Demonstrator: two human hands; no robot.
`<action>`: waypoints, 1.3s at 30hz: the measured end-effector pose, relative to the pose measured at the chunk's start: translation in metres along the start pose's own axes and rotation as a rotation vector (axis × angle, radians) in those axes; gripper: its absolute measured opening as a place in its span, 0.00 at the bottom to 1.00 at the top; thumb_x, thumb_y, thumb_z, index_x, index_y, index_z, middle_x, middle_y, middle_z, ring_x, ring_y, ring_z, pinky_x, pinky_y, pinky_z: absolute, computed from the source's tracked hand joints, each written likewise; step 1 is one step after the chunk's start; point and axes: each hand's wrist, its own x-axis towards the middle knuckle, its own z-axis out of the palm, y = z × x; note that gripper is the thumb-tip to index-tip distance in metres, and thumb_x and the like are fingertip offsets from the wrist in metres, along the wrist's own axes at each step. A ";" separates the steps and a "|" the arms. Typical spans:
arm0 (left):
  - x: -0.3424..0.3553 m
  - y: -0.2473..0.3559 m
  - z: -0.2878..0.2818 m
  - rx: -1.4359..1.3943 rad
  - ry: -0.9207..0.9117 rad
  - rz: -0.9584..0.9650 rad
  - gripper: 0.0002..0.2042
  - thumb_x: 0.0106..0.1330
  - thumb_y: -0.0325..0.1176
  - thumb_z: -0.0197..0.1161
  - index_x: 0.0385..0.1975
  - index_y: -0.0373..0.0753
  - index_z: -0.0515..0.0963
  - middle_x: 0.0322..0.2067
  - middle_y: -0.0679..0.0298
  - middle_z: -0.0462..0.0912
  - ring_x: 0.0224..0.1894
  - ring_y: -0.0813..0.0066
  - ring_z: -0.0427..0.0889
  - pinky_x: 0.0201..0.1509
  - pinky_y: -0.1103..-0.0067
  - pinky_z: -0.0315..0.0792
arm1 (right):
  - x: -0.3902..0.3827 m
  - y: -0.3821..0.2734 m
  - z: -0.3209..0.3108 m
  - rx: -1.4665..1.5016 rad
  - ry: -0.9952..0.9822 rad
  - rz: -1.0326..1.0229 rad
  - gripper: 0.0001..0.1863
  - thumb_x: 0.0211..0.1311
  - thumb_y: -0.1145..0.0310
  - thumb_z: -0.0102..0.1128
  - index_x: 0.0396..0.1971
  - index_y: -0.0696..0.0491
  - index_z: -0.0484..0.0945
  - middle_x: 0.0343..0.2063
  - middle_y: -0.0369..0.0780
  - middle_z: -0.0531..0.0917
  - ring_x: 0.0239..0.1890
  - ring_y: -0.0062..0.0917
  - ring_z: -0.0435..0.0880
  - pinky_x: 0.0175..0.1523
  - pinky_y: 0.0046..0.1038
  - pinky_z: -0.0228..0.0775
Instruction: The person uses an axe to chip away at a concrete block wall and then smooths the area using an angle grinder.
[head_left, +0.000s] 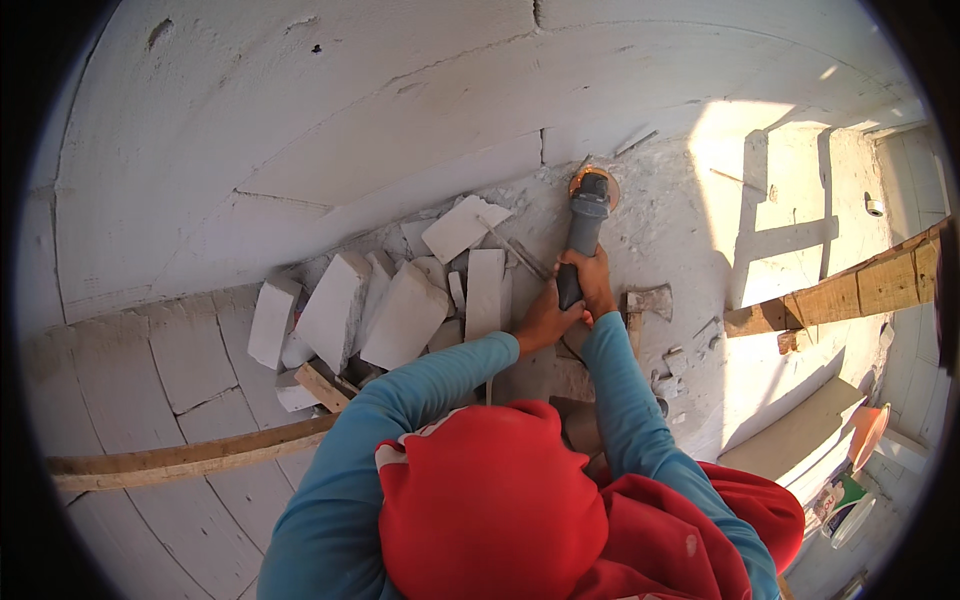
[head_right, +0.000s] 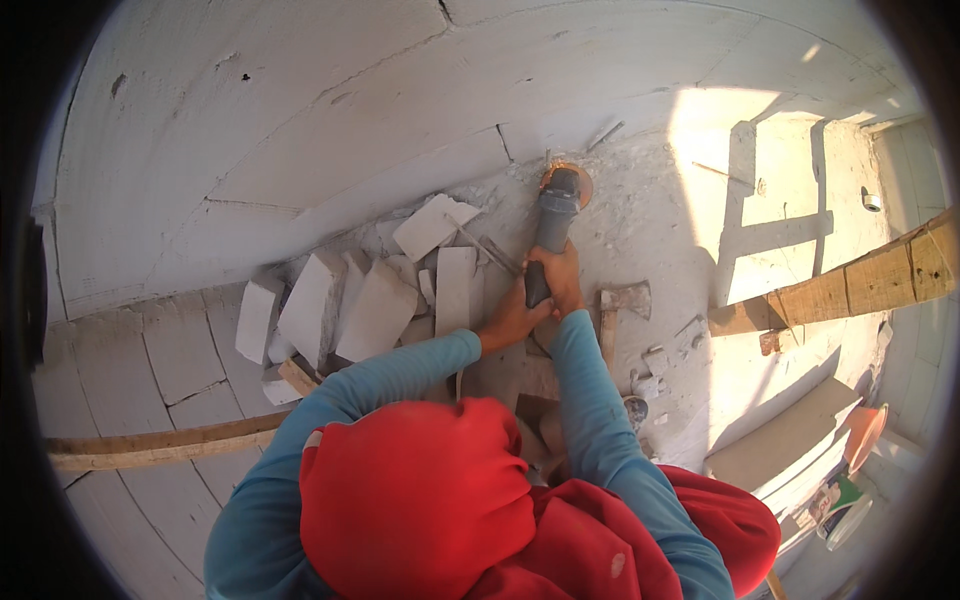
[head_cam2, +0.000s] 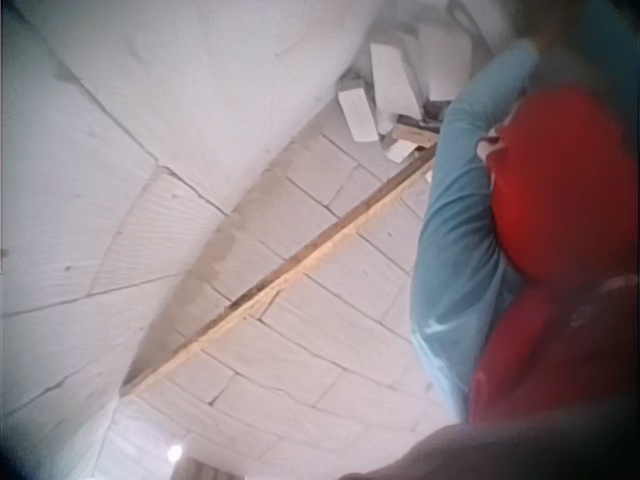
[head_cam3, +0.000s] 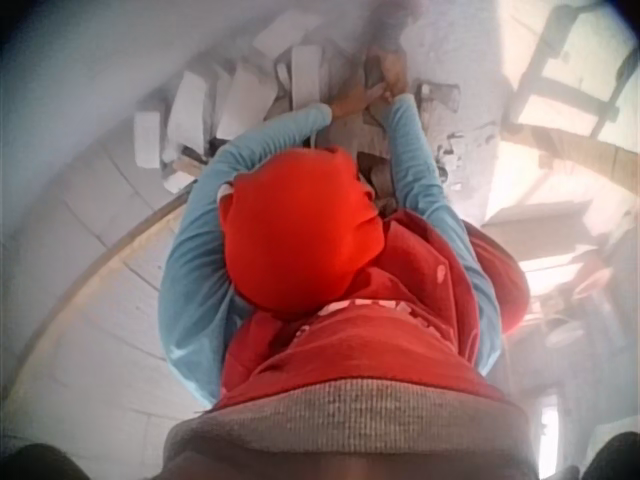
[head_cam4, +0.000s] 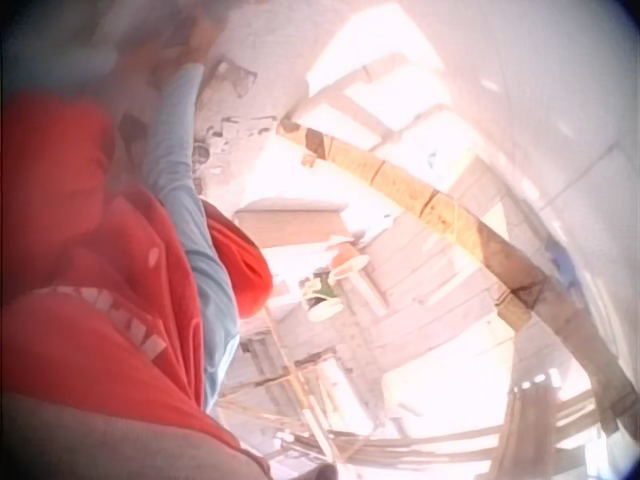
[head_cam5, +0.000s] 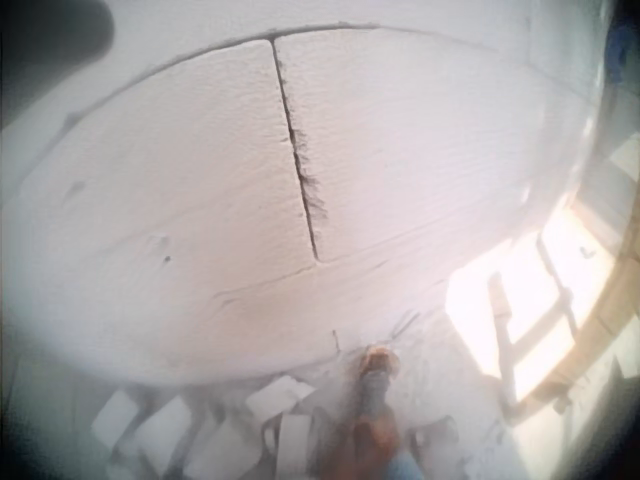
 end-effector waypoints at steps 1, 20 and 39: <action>0.000 0.000 0.001 0.009 0.005 -0.002 0.46 0.68 0.43 0.68 0.77 0.25 0.50 0.59 0.37 0.77 0.62 0.43 0.80 0.66 0.63 0.72 | 0.000 0.002 -0.001 0.002 0.002 0.002 0.16 0.52 0.73 0.67 0.41 0.62 0.77 0.28 0.43 0.86 0.27 0.29 0.86 0.35 0.30 0.79; 0.003 -0.016 0.005 0.032 0.044 0.062 0.48 0.65 0.41 0.69 0.77 0.22 0.48 0.57 0.33 0.78 0.59 0.42 0.82 0.63 0.63 0.75 | 0.001 0.005 -0.003 0.001 -0.003 0.003 0.18 0.51 0.72 0.68 0.42 0.62 0.77 0.26 0.43 0.85 0.26 0.29 0.86 0.35 0.31 0.79; 0.000 -0.002 0.000 0.061 0.022 0.032 0.46 0.68 0.43 0.68 0.76 0.23 0.49 0.60 0.39 0.77 0.63 0.48 0.80 0.67 0.65 0.72 | -0.006 -0.004 0.002 0.008 -0.009 -0.005 0.17 0.52 0.72 0.67 0.41 0.62 0.76 0.27 0.43 0.85 0.27 0.28 0.85 0.35 0.31 0.79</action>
